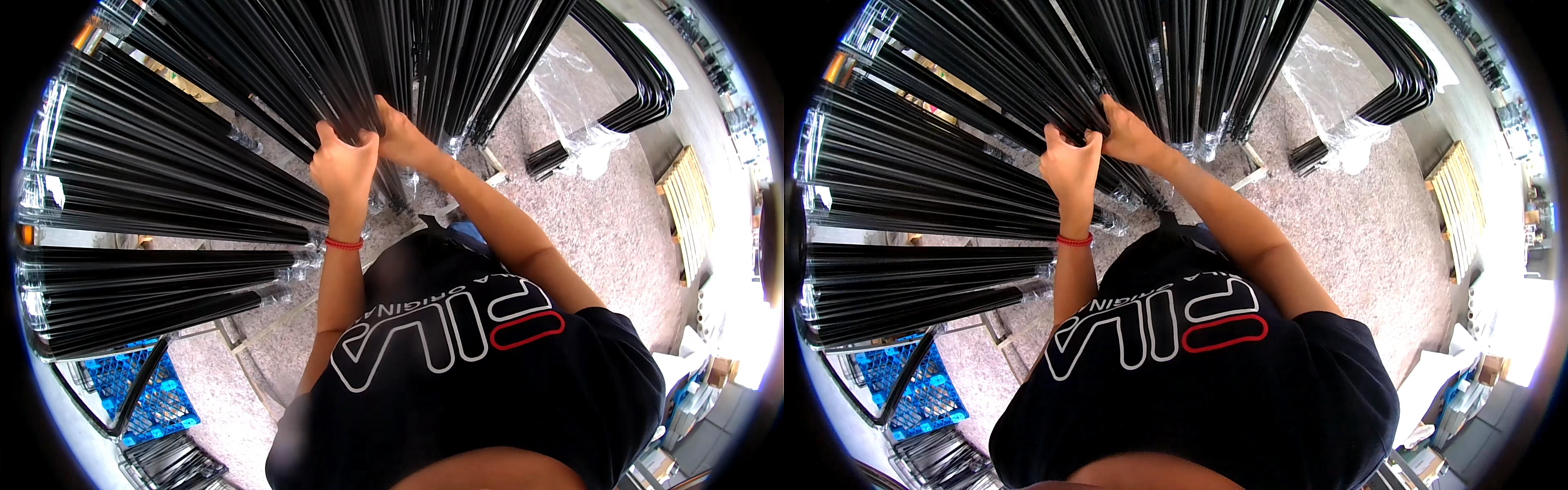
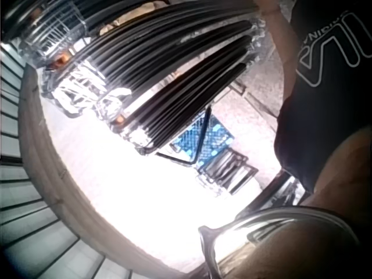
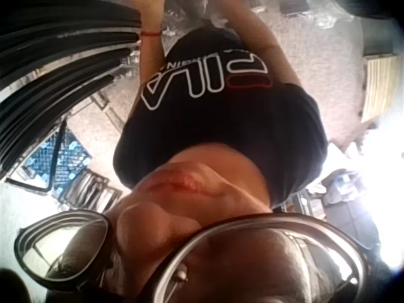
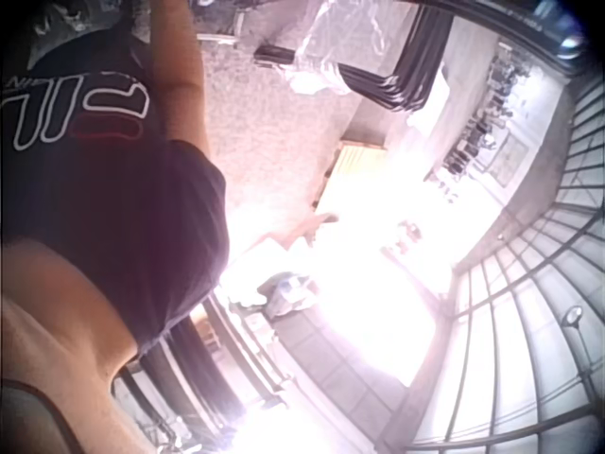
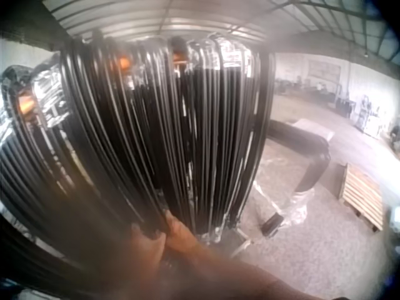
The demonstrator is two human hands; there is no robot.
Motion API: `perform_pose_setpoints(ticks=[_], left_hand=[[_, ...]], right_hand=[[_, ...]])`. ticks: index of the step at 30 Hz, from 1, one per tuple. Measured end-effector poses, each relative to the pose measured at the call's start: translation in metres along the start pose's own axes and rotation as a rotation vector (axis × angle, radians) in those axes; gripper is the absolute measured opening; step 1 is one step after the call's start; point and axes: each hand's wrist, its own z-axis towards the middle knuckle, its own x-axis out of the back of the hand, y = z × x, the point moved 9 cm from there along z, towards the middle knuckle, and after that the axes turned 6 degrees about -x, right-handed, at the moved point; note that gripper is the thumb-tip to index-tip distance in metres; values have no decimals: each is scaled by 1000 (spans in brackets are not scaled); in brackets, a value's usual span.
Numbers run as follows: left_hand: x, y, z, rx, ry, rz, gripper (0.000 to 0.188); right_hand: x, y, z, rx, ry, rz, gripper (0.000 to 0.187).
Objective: The person handles a large stack of black metal rods in a warehouse setting. They repeatedly pull individual rods from the bundle, inspect them, and place them back into the stack or onto a nearby rack. The person also moves a bundle of rods to a different location within the warehouse.
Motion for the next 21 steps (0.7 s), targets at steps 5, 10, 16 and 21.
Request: perform_pose_setpoints(ticks=[5, 10, 16, 21], left_hand=[[1, 0, 1, -19, 11, -8, 32], [1, -3, 3, 20, -55, -26, 29], [-3, -12, 1, 22, -137, -28, 33], [1, -3, -7, -21, -47, -157, 44]], right_hand=[[4, -14, -2, -78, -164, 7, 43], [7, -17, 1, 47, -187, 1, 40], [7, -15, 0, -94, -270, -41, 32], [9, -14, -1, -113, -258, -44, 29]])
